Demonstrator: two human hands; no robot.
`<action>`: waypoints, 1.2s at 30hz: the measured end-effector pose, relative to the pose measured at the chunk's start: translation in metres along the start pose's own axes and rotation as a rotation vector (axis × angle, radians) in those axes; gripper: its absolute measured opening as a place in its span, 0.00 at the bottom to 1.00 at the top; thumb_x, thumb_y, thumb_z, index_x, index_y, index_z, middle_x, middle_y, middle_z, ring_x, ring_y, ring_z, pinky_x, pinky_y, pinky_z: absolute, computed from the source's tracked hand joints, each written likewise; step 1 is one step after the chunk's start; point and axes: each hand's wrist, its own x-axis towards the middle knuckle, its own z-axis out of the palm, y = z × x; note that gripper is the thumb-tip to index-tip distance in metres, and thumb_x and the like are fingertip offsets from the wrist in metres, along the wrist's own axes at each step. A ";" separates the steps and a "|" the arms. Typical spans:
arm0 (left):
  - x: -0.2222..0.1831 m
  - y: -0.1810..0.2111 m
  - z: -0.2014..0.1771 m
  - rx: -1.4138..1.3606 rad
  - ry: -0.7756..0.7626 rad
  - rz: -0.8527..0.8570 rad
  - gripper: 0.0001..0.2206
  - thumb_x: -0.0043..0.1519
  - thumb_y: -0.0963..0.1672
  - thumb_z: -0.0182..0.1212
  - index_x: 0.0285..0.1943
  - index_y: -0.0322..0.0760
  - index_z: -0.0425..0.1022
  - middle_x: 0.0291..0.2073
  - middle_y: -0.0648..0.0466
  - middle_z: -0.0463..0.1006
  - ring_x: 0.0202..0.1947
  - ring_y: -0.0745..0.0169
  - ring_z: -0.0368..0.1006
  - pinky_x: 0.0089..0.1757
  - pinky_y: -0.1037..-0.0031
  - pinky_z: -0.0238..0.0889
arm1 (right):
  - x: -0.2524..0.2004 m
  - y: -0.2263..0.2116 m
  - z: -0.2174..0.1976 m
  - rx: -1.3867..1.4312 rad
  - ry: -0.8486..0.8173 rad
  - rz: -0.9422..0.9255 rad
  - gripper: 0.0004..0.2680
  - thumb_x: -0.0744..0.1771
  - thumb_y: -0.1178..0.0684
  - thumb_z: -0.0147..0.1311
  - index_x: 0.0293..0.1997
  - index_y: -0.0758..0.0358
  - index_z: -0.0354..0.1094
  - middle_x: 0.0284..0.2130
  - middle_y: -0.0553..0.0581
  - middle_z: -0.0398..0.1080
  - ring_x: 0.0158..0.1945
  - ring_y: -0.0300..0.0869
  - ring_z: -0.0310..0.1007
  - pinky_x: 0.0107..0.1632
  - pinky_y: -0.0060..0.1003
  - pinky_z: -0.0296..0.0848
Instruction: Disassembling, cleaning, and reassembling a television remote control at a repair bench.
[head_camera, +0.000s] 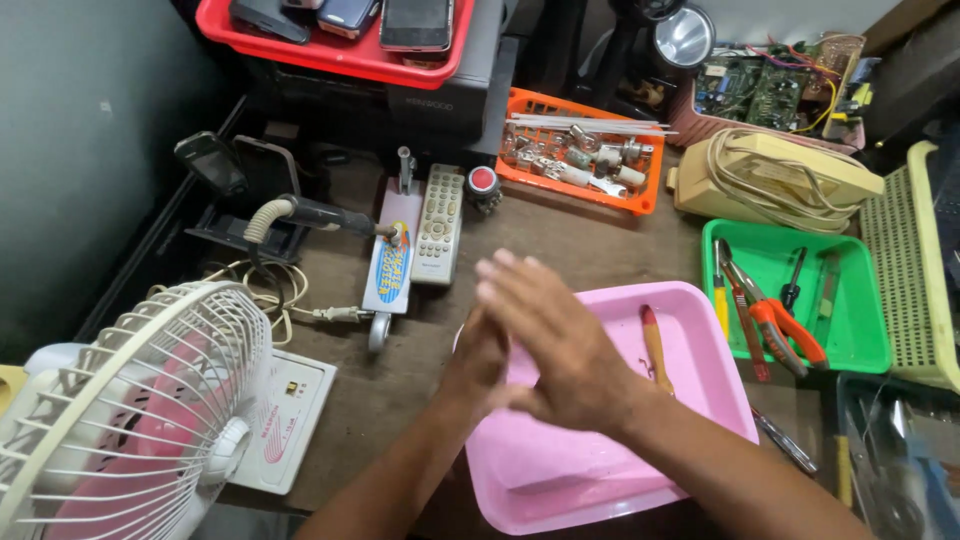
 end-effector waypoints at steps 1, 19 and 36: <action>-0.013 0.008 0.019 0.000 -0.007 0.006 0.19 0.71 0.48 0.46 0.63 0.31 0.69 0.55 0.39 0.75 0.58 0.46 0.69 0.56 0.52 0.66 | -0.006 0.004 0.000 -0.005 0.006 0.005 0.33 0.68 0.26 0.38 0.67 0.74 0.60 0.63 0.75 0.64 0.69 0.69 0.62 0.72 0.61 0.58; -0.034 0.078 0.021 -1.170 -0.713 -0.737 0.36 0.63 0.59 0.29 0.66 0.32 0.67 0.66 0.44 0.73 0.68 0.54 0.67 0.62 0.66 0.58 | -0.067 0.030 -0.073 -0.170 0.100 0.327 0.27 0.74 0.31 0.22 0.76 0.61 0.48 0.76 0.66 0.49 0.81 0.60 0.47 0.80 0.62 0.46; -0.037 -0.074 -0.073 0.410 -0.232 0.482 0.35 0.59 0.50 0.61 0.75 0.32 0.59 0.77 0.33 0.52 0.75 0.28 0.52 0.65 0.48 0.52 | -0.172 0.007 -0.120 -0.547 0.036 0.676 0.10 0.68 0.49 0.57 0.52 0.61 0.74 0.48 0.56 0.78 0.52 0.47 0.77 0.56 0.46 0.69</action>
